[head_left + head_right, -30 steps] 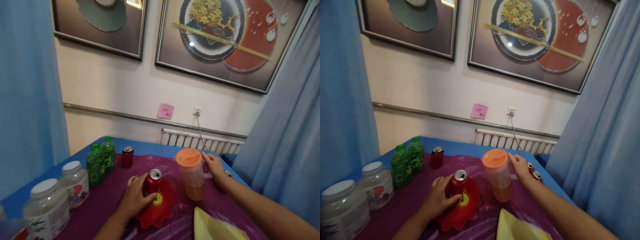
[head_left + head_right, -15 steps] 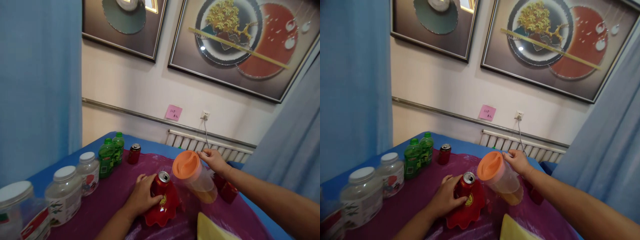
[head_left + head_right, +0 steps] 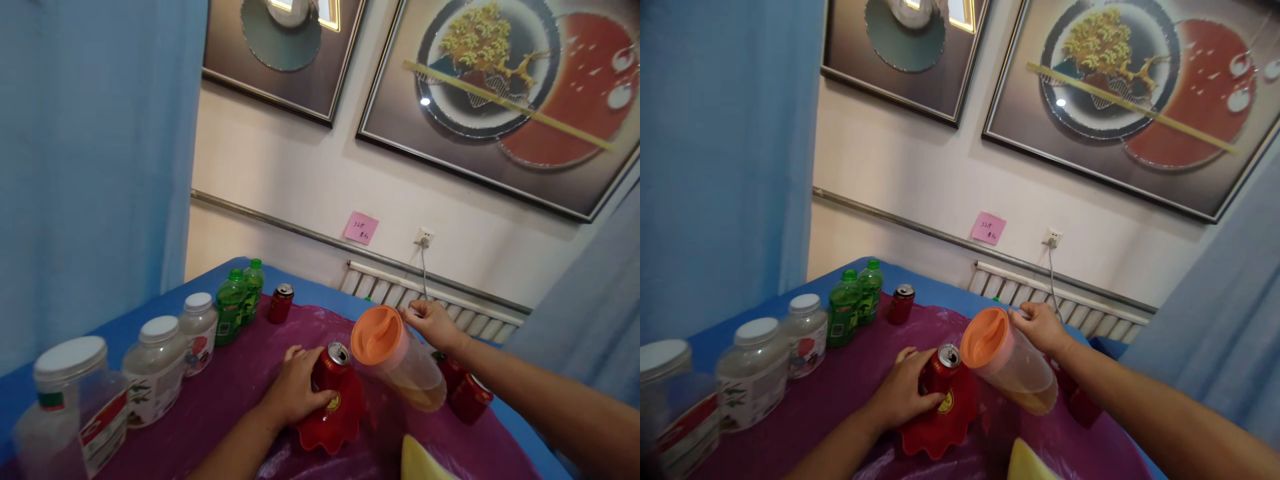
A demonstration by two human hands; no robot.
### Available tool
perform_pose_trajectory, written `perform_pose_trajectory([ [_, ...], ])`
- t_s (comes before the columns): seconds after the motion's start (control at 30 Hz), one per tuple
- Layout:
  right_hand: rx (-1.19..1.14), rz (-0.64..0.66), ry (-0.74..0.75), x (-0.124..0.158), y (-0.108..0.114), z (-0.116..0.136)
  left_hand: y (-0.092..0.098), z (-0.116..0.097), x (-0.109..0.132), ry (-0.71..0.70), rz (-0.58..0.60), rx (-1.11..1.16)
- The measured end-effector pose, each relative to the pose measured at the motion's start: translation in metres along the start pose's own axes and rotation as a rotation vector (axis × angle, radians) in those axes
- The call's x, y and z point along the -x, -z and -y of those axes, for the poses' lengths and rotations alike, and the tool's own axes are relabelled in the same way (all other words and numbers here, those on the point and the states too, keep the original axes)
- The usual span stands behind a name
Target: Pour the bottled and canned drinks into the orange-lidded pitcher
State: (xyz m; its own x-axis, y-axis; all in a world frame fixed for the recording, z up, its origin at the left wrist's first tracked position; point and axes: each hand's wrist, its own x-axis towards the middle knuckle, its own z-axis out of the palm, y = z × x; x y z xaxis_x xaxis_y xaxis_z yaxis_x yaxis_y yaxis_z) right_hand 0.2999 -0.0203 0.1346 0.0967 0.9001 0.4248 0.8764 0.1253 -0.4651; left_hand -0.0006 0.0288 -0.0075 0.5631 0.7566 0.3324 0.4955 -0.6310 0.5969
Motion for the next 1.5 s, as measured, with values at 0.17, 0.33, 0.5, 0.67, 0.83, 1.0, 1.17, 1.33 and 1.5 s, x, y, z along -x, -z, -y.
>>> perform_pose_trajectory([
  [0.17,0.033,0.039,0.002,-0.001,0.000,0.003,0.000,-0.001,0.001,-0.020,-0.010,0.026],
  [0.33,0.052,0.044,0.013,-0.001,-0.001,0.006,-0.001,0.000,0.002,-0.023,-0.005,0.023],
  [0.5,0.048,0.052,0.005,0.000,-0.002,0.010,-0.001,-0.001,0.003,-0.041,-0.020,0.039],
  [0.67,0.087,0.061,0.007,-0.001,-0.002,0.012,0.000,-0.003,0.005,-0.033,-0.011,0.044],
  [0.83,0.100,0.065,0.003,-0.002,-0.001,0.012,0.002,-0.005,0.005,-0.031,-0.005,0.051],
  [1.0,0.114,0.044,0.010,-0.002,0.000,0.015,0.003,-0.005,0.005,-0.028,0.002,0.065],
  [1.17,0.097,0.048,0.010,-0.001,0.001,0.018,0.002,-0.004,0.004,-0.027,-0.005,0.056],
  [1.33,0.094,0.070,-0.007,-0.002,0.002,0.020,0.002,-0.004,0.004,-0.037,0.000,0.040],
  [1.5,0.099,0.068,-0.006,-0.002,0.003,0.021,0.002,-0.005,0.003,-0.030,0.004,0.040],
])
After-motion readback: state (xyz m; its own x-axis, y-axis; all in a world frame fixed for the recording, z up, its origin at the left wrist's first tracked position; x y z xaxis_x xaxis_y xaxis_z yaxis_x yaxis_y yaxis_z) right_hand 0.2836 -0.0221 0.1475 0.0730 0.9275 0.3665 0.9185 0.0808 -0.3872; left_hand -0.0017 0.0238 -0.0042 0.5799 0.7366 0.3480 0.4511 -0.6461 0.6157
